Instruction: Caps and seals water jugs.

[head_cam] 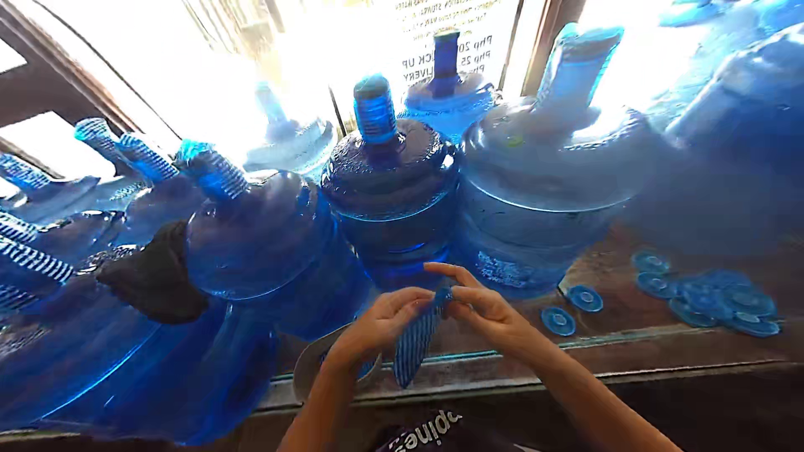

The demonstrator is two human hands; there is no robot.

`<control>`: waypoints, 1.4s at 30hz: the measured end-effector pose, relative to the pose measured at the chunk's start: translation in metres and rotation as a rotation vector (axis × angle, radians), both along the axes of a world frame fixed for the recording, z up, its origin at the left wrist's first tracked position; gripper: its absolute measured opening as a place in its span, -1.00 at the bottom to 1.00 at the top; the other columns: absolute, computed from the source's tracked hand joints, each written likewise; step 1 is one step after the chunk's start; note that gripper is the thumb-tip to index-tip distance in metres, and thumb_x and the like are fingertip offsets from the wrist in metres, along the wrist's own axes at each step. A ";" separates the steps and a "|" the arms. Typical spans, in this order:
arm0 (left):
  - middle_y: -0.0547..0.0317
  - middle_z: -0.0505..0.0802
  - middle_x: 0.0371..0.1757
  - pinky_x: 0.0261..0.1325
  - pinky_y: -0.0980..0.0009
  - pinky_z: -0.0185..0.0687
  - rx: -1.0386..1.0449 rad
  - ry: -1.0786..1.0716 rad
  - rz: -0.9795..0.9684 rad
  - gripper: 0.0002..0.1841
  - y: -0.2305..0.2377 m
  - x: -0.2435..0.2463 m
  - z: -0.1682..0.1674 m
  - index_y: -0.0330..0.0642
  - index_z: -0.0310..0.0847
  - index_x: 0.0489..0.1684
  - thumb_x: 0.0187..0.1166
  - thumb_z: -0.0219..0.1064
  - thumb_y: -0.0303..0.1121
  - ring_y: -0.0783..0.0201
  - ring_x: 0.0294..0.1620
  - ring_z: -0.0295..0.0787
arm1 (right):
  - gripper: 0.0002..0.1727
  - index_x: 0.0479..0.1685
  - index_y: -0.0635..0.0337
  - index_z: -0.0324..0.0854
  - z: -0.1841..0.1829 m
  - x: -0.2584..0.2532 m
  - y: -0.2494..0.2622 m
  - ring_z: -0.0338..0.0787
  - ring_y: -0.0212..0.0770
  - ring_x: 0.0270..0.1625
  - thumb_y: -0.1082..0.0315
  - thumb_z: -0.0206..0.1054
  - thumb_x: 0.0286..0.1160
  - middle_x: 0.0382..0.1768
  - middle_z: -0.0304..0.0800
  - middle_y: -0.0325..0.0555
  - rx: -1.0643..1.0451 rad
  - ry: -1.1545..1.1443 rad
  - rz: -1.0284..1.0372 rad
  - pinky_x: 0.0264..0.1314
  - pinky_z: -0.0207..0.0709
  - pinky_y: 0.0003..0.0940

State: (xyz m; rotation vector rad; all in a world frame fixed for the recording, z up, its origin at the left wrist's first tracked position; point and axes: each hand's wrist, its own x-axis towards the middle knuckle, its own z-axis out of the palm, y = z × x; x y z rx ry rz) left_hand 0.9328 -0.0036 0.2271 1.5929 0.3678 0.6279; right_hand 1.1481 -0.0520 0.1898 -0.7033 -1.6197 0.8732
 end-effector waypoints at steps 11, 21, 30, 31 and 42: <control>-0.10 0.84 0.15 0.43 0.34 0.52 0.731 0.156 -0.021 -0.67 0.024 0.055 0.067 -0.42 0.77 0.10 0.76 0.20 -0.31 0.27 0.31 0.69 | -0.70 0.13 0.09 0.84 0.030 0.040 -0.007 0.59 -0.31 0.55 0.24 0.18 0.78 0.46 0.65 -0.08 0.235 0.030 -0.274 0.61 0.49 -0.40; 0.43 0.80 -0.17 0.04 0.62 0.67 0.338 -0.197 0.065 -0.87 0.033 0.078 0.078 -0.20 0.69 -0.10 0.58 0.24 -0.55 0.65 -0.13 0.71 | -0.75 0.06 -0.30 0.85 0.063 0.069 -0.003 0.76 -0.61 0.22 0.04 0.23 0.73 0.03 0.88 -0.64 0.250 0.276 -0.119 0.55 0.52 -0.44; 0.39 0.76 -0.21 -0.05 0.64 0.61 0.444 -0.242 0.011 -0.86 0.053 0.105 0.109 -0.29 0.64 -0.05 0.70 0.19 -0.43 0.65 -0.17 0.66 | -0.83 0.01 -0.35 0.77 0.107 0.071 0.022 0.75 -0.76 -0.07 0.08 0.26 0.70 -0.17 0.83 -0.73 0.249 0.149 -0.167 0.03 0.65 -0.75; 0.42 0.74 -0.25 -0.07 0.65 0.60 0.474 -0.249 0.017 -0.86 0.060 0.108 0.117 -0.28 0.63 -0.06 0.73 0.16 -0.44 0.67 -0.20 0.65 | -0.84 0.00 -0.34 0.76 0.115 0.072 0.027 0.75 -0.75 -0.06 0.09 0.26 0.70 -0.16 0.83 -0.73 0.253 0.137 -0.173 0.04 0.65 -0.74; 0.49 0.71 -0.42 -0.19 0.70 0.65 0.481 -0.203 -0.043 -0.66 0.112 0.125 0.264 -0.10 0.58 -0.23 0.79 -0.16 -0.51 0.69 -0.34 0.67 | -0.74 -0.11 -0.02 0.65 0.259 0.096 0.094 0.81 -0.57 -0.09 0.40 0.02 0.74 -0.23 0.84 -0.52 0.213 0.062 -0.158 0.13 0.70 -0.56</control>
